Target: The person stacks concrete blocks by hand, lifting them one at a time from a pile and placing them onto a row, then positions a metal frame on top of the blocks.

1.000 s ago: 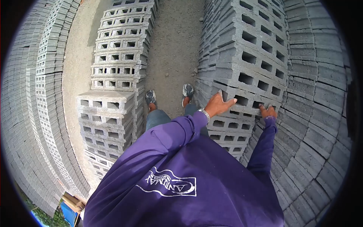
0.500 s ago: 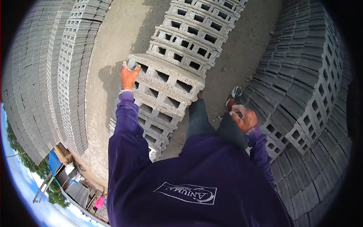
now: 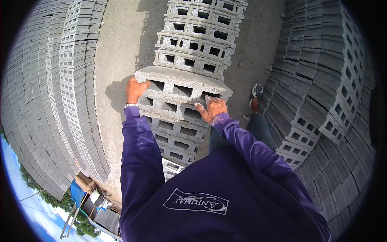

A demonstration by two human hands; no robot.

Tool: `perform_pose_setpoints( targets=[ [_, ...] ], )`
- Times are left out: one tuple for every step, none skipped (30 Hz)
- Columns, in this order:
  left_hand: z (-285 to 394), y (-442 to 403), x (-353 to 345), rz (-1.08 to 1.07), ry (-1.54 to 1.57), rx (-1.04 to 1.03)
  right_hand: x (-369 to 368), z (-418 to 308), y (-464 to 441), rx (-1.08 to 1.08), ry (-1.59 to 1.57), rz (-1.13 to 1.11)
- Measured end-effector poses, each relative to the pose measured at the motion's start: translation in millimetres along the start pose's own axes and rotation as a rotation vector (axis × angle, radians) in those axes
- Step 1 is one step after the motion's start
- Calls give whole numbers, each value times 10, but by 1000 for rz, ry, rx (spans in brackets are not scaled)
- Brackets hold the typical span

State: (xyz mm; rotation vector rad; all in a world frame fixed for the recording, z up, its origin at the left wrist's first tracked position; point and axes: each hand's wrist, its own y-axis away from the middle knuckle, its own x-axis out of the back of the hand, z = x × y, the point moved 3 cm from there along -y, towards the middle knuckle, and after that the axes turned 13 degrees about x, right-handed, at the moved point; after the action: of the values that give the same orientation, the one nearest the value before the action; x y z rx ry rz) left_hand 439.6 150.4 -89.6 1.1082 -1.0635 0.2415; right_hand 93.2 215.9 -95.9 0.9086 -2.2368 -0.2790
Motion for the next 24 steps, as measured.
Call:
perform_pose_setpoints(
  targets=[
    [59, 217, 36, 80, -50, -30, 5, 37, -35, -99, -4, -29],
    [152, 415, 78, 168, -94, -65, 44, 70, -88, -193, -7, -52],
    [330, 699, 149, 178, -152, -35, 102, 86, -93, -305, -101, -50],
    [500, 1016, 198, 183, -215, 0, 75, 210, -98, -398, -212, -13],
    [625, 1280, 144, 187, -221, -15, 100, 244, -34, -484, -222, 44],
    [746, 1528, 97, 272, -220, -32, 133, 276, 41, -568, -231, 100],
    [823, 1689, 79, 360, -213, -48, 86, 402, 71, -566, -237, 115],
    [841, 1760, 33, 368, -214, -60, -22, 595, 117, -586, -350, 226],
    [845, 1835, -36, 456, -83, -147, -88, 729, 199, -610, -468, 337],
    [853, 1917, -136, 534, 51, -246, -76, 732, 259, -620, -481, 361],
    [783, 1892, -222, 523, 46, -234, -53, 732, 293, -619, -451, 383],
    [884, 2041, -206, 551, 87, -299, 86, 804, 288, -622, -410, 429],
    [971, 2155, -181, 515, -37, -215, 199, 838, 348, -569, -423, 450],
    [1107, 2443, -126, 413, 145, -293, 267, 851, 488, -532, -441, 469],
    [1069, 2497, -193, 411, 71, -264, 474, 839, 680, -537, -396, 436],
    [1112, 2678, -239, 345, 83, -223, 706, 810, 937, -539, -353, 391],
    [1011, 2708, -358, 364, 68, -245, 849, 894, 1218, -581, -350, 434],
    [1133, 2921, -464, 345, 81, -291, 996, 980, 1443, -546, -321, 440],
    [1264, 3216, -544, 298, 162, -350, 1144, 1045, 1645, -508, -299, 439],
    [1414, 3461, -654, 253, 243, -404, 1364, 1142, 1870, -520, -298, 476],
    [1507, 3593, -829, 204, 196, -367, 1563, 1232, 2156, -559, -277, 467],
    [1568, 3737, -1000, 158, 144, -323, 1691, 1332, 2441, -597, -259, 451],
    [1719, 3973, -1151, 101, 152, -303, 1808, 1465, 2709, -617, -191, 507],
    [1809, 4140, -1369, 41, 246, -351, 1920, 1599, 2973, -639, -121, 564]
  ],
)
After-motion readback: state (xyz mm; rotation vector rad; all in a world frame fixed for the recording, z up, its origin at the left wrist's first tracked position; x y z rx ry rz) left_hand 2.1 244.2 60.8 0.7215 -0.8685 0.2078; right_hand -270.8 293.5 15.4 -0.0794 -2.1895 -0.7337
